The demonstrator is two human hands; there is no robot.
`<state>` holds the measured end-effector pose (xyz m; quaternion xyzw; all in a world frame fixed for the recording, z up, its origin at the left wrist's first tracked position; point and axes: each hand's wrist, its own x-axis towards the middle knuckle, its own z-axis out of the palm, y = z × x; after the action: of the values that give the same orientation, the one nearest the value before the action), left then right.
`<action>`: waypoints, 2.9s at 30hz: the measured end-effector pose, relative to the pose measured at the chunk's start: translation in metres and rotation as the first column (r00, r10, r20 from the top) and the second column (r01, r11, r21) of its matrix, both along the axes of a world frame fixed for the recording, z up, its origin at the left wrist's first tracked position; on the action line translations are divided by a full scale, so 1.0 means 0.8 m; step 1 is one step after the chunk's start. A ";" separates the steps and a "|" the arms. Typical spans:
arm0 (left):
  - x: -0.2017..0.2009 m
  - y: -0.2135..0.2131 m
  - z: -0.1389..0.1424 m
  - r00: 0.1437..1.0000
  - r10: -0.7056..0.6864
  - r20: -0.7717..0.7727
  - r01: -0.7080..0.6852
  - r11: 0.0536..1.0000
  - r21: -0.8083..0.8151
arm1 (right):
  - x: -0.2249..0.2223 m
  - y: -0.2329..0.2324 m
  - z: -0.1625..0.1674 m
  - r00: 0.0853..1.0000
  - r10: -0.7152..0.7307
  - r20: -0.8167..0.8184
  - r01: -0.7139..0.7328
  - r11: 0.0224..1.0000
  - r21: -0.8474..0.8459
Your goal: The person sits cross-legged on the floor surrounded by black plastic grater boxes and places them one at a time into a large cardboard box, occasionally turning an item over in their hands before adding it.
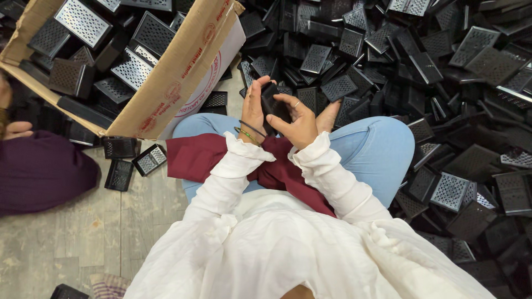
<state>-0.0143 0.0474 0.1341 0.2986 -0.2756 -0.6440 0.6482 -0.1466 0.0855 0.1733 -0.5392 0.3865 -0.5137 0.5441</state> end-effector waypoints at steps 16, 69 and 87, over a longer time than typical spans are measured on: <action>-0.022 0.019 -0.025 0.999 0.008 0.049 -0.005 0.998 -0.059 | -0.006 0.017 -0.051 0.984 -0.021 0.176 0.024 1.000 -0.016; 0.041 -0.139 -0.081 0.047 0.487 0.872 0.038 0.872 -0.488 | -0.079 -0.139 -0.221 0.914 -0.201 -0.352 0.219 0.976 0.011; 0.066 -0.122 -0.117 0.996 -0.067 0.050 0.057 0.983 0.173 | -0.056 -0.021 0.016 -0.445 0.377 -0.812 -0.260 0.813 0.520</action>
<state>0.0388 -0.0503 0.0402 0.3626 -0.2463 -0.6767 0.5916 -0.1910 0.0690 0.1859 -0.7885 0.4905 0.3373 0.1547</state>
